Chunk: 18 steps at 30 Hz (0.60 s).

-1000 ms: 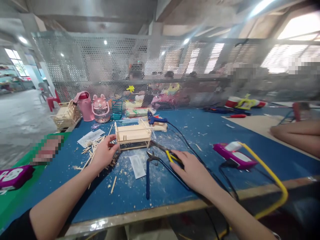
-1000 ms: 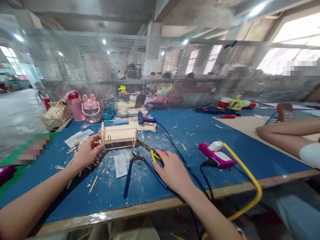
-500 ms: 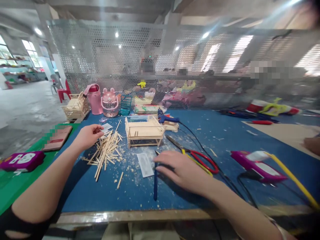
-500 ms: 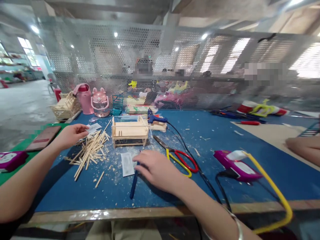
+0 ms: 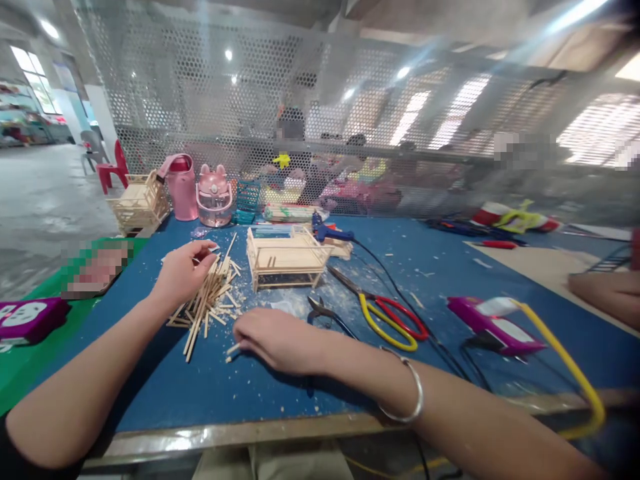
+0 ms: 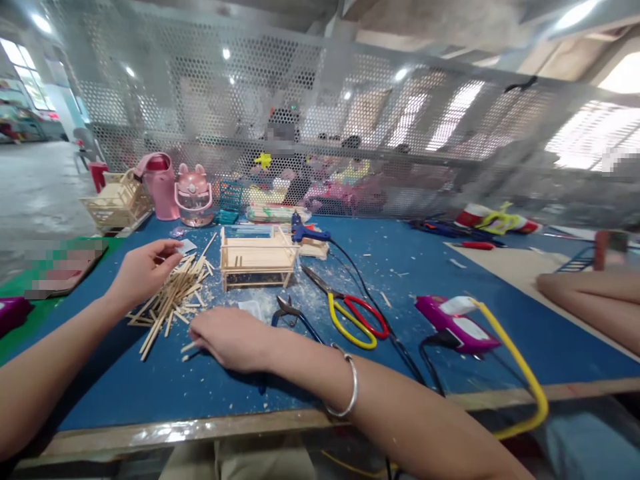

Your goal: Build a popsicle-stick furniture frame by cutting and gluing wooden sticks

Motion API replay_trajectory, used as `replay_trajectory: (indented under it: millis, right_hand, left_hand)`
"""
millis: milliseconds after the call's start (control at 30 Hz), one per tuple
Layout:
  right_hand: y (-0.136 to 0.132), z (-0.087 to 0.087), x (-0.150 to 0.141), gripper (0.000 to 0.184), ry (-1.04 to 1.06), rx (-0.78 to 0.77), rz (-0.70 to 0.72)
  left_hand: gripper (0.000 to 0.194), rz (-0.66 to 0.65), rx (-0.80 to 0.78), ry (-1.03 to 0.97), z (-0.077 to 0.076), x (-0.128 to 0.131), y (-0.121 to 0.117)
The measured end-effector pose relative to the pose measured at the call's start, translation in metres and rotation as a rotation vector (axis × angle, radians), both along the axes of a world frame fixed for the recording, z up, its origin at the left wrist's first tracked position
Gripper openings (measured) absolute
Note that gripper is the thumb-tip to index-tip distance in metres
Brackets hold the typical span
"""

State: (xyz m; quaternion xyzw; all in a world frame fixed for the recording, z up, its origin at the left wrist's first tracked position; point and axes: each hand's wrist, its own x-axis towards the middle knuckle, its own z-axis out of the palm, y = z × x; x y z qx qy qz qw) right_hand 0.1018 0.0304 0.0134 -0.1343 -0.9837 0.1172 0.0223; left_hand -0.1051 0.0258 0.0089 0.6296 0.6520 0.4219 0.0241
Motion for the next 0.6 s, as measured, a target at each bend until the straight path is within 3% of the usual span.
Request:
replay_trajectory:
  millis: [133, 267, 367, 600]
  right_hand:
    - [0.021, 0.019, 0.017, 0.006, 0.071, -0.065, -0.160]
    - [0.041, 0.027, 0.029, 0.008, 0.233, -0.112, -0.174]
    - [0.043, 0.020, 0.030, 0.008, 0.319, -0.150, -0.200]
    - [0.043, 0.006, 0.032, 0.011, 0.596, -0.082, -0.311]
  left_hand:
    - [0.029, -0.006, 0.028, -0.067, 0.003, 0.017, -0.007]
    - [0.030, -0.296, -0.058, 0.016, -0.002, 0.040, -0.015]
    - [0.025, -0.401, -0.105, 0.071, -0.004, 0.053, -0.018]
    - [0.024, -0.278, -0.132, -0.089, -0.007, 0.059, -0.021]
